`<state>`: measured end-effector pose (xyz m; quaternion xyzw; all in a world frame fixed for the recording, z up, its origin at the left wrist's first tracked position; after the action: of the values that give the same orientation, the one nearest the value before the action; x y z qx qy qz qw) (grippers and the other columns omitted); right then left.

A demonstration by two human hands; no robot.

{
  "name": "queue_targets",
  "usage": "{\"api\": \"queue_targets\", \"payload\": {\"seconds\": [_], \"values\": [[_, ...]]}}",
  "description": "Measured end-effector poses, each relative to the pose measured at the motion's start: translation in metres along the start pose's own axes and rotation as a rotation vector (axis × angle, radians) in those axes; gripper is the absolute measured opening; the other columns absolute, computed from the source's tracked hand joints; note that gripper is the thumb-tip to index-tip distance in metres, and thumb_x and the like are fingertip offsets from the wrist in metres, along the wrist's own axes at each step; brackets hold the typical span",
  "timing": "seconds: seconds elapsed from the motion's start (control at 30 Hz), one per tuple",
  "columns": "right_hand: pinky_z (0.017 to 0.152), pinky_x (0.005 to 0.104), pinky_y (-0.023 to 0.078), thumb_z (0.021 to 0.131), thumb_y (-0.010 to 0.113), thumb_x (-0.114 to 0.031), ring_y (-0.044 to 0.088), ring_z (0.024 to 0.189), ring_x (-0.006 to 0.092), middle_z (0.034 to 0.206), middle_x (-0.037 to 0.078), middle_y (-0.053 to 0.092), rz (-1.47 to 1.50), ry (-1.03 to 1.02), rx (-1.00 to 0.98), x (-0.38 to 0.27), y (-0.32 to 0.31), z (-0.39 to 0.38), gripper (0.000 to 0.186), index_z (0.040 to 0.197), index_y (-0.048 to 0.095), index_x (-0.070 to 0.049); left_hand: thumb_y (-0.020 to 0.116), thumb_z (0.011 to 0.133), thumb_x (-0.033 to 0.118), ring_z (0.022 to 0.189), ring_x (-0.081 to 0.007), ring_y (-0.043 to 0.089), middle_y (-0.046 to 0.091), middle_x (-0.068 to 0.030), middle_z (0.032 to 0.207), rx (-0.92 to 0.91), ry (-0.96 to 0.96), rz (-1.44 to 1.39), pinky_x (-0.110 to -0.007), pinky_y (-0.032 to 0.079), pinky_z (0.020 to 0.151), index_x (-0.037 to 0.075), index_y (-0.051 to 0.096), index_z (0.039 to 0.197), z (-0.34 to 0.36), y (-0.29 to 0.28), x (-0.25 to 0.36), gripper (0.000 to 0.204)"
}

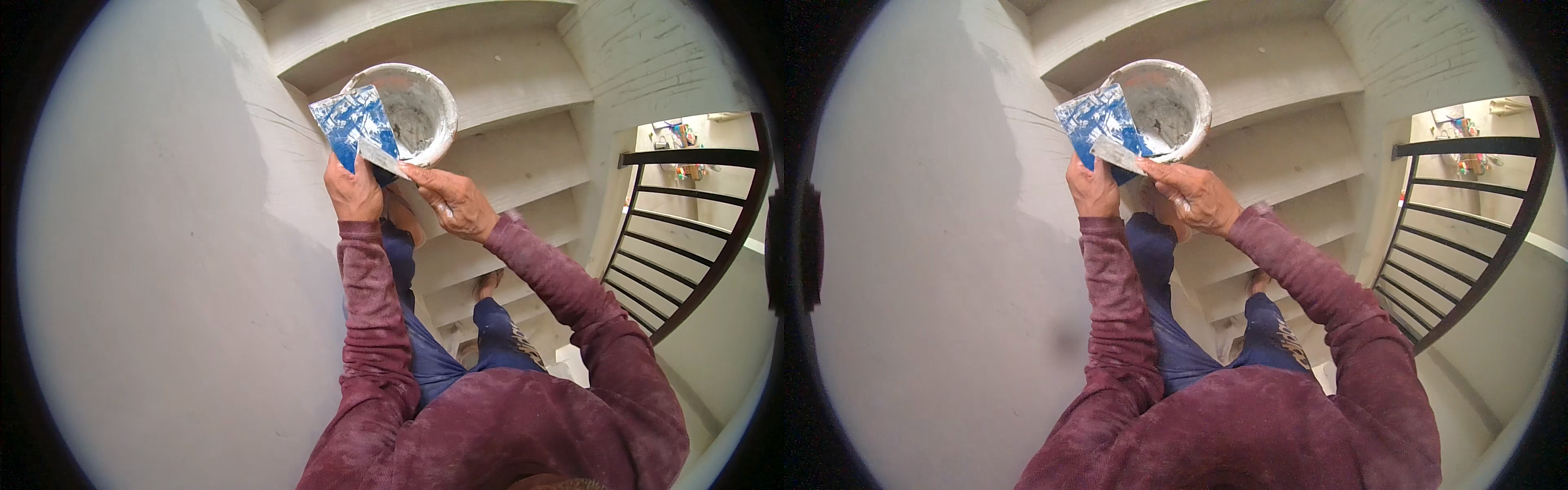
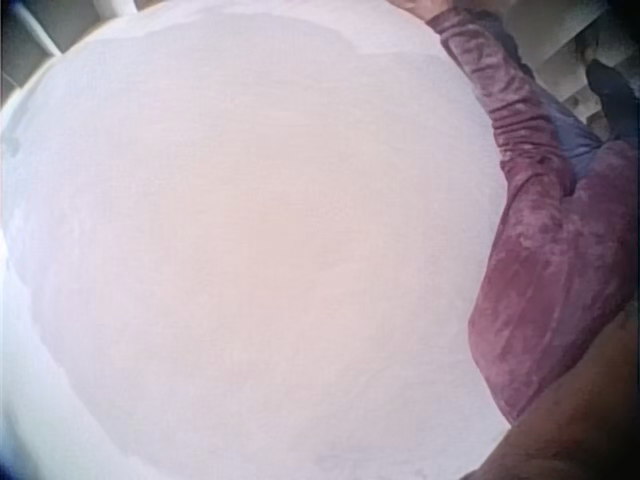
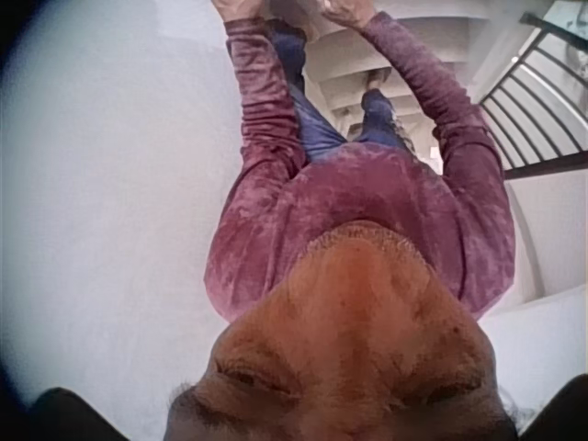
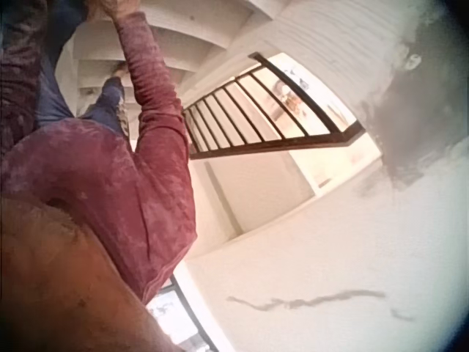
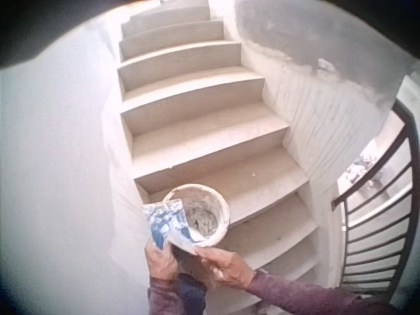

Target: The person scoops plaster from a bucket using a trowel and applies it to the wall and ceiling of a spiral staircase. They repeatedly transfer material from the bucket to the wall, smoothing it with the trowel.

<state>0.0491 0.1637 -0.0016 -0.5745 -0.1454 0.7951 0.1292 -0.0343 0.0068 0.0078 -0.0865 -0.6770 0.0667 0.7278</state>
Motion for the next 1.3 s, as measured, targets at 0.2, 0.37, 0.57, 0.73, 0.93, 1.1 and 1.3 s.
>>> {"api": "queue_targets", "payload": {"seconds": [0.2,0.37,0.57,0.73,0.93,1.1,1.3], "values": [[0.086,0.0360,0.051,0.090,0.055,-0.003,0.063,0.101,0.0357,0.115,0.021,0.062,-0.155,0.194,-0.011,-0.004,-0.009,0.016,0.044,0.132,0.054,-0.012,0.053,0.088,0.003,0.080,-0.0243,0.064,0.065,-0.0166,0.089,0.012,-0.060,-0.037,-0.033,0.049,0.075,-0.005,0.058,0.106,0.001,0.003,-0.007,0.021],[0.075,0.0401,0.050,0.090,0.054,-0.005,0.063,0.090,0.0390,0.104,0.024,0.063,-0.158,0.307,0.037,-0.006,-0.016,0.015,0.042,0.131,0.055,-0.013,0.055,0.085,0.007,0.081,-0.0413,0.064,0.066,-0.0239,0.088,-0.002,0.040,0.222,-0.042,0.049,0.074,-0.004,0.059,0.109,-0.005,0.007,0.013,0.027],[0.075,0.0443,0.049,0.093,0.051,-0.009,0.061,0.088,0.0426,0.099,0.027,0.062,-0.218,0.290,-0.029,-0.031,-0.015,0.014,0.038,0.131,0.053,-0.010,0.056,0.084,0.011,0.088,-0.0424,0.065,0.066,-0.0261,0.095,0.013,0.069,0.323,-0.044,0.050,0.079,-0.002,0.058,0.117,-0.005,0.007,0.005,0.035],[0.077,0.0438,0.050,0.094,0.049,-0.011,0.060,0.094,0.0430,0.105,0.027,0.060,-0.190,0.367,-0.111,-0.036,-0.020,0.033,0.037,0.131,0.052,-0.007,0.056,0.085,0.006,0.093,-0.0385,0.066,0.068,-0.0231,0.099,0.031,0.002,0.208,-0.041,0.050,0.080,-0.001,0.059,0.119,-0.007,0.006,0.007,0.035],[0.085,0.0415,0.050,0.095,0.049,-0.011,0.063,0.099,0.0394,0.113,0.024,0.062,-0.151,0.375,-0.036,-0.024,-0.034,0.048,0.038,0.133,0.052,-0.010,0.056,0.085,0.004,0.093,-0.0327,0.068,0.069,-0.0203,0.101,0.011,0.062,0.264,-0.039,0.051,0.081,0.000,0.060,0.118,-0.008,0.009,0.009,0.033],[0.086,0.0420,0.050,0.095,0.050,-0.012,0.062,0.101,0.0390,0.113,0.024,0.062,-0.113,0.361,-0.005,-0.025,-0.024,0.033,0.038,0.133,0.052,-0.011,0.057,0.086,0.004,0.091,-0.0288,0.068,0.069,-0.0183,0.099,-0.022,0.014,0.139,-0.035,0.050,0.081,-0.001,0.061,0.116,-0.007,0.008,0.003,0.030],[0.080,0.0460,0.050,0.096,0.049,-0.025,0.063,0.093,0.0400,0.105,0.025,0.064,-0.208,0.250,0.013,-0.033,-0.024,0.027,0.038,0.131,0.054,-0.011,0.056,0.089,0.002,0.088,-0.0187,0.064,0.068,-0.0113,0.099,-0.028,-0.013,0.188,-0.030,0.049,0.080,-0.002,0.061,0.113,-0.005,0.010,0.011,0.025]]}}
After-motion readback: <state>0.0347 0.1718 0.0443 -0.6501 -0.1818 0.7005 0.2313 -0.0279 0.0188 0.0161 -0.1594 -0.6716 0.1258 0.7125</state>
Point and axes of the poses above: each hand's wrist, its own z-axis towards the middle knuckle, its own y-axis out of the palm, x = y × z, the point moved 2 cm from there along z, towards the middle knuckle
